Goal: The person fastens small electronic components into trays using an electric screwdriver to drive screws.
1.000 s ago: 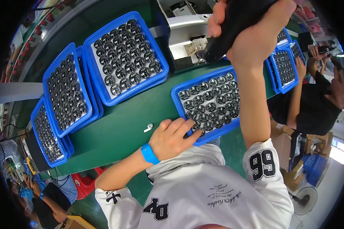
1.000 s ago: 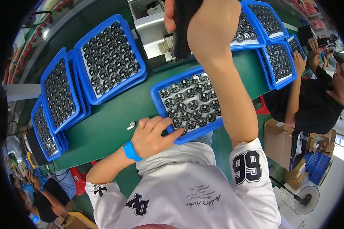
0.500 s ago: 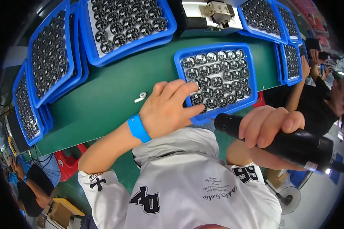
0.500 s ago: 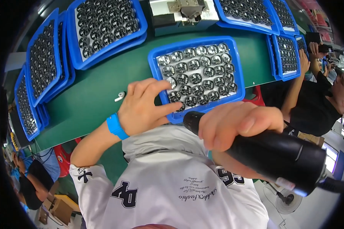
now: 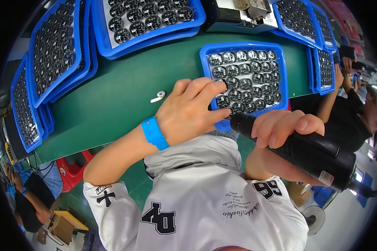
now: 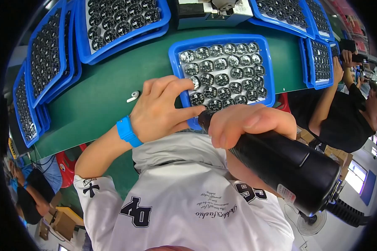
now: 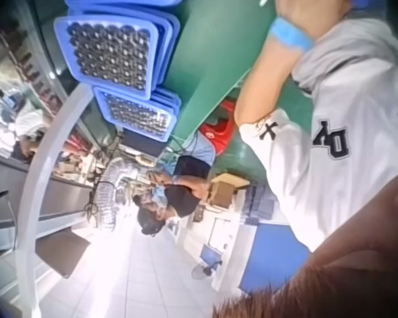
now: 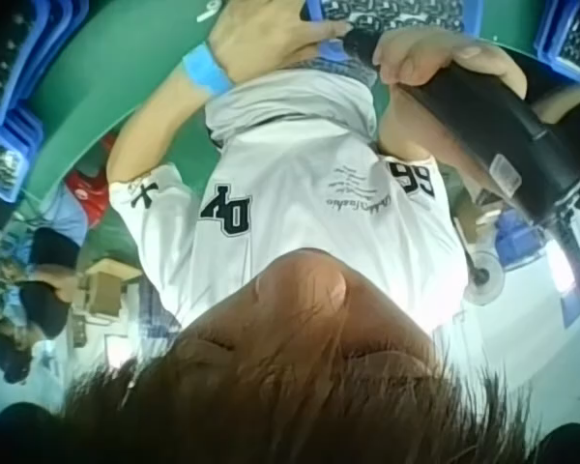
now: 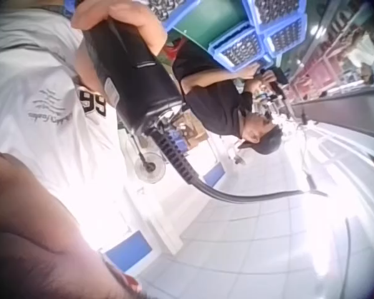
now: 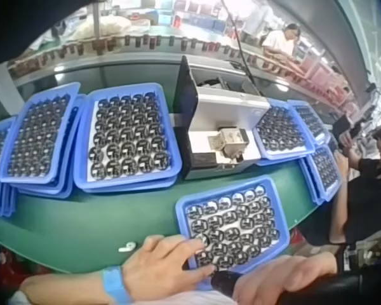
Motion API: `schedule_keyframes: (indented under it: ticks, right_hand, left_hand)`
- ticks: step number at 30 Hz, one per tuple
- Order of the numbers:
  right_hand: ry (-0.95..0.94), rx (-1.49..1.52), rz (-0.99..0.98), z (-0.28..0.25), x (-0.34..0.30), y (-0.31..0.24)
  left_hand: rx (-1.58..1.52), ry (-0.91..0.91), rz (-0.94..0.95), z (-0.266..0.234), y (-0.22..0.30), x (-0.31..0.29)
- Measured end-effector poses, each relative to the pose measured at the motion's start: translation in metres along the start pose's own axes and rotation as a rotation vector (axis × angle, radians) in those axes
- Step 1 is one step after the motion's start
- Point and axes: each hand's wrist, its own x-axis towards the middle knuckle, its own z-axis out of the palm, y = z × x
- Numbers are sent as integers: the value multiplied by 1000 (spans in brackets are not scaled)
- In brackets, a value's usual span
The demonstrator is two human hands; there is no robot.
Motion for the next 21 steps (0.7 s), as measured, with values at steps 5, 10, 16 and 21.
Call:
schedule_keyframes:
  ticks: [5, 10, 16, 21]
  right_hand:
    - [-5, -33, 1, 0, -1, 0]
    - [3, -48, -9, -1, -2, 1]
    - [4, -80, -19, -1, -2, 0]
    - [-1, -49, -4, 3, -4, -1]
  left_hand:
    - [36, 10, 19, 3, 0, 0]
    - [22, 16, 8, 3, 0, 0]
    - [46, 17, 17, 3, 0, 0]
    - [26, 19, 9, 4, 0, 0]
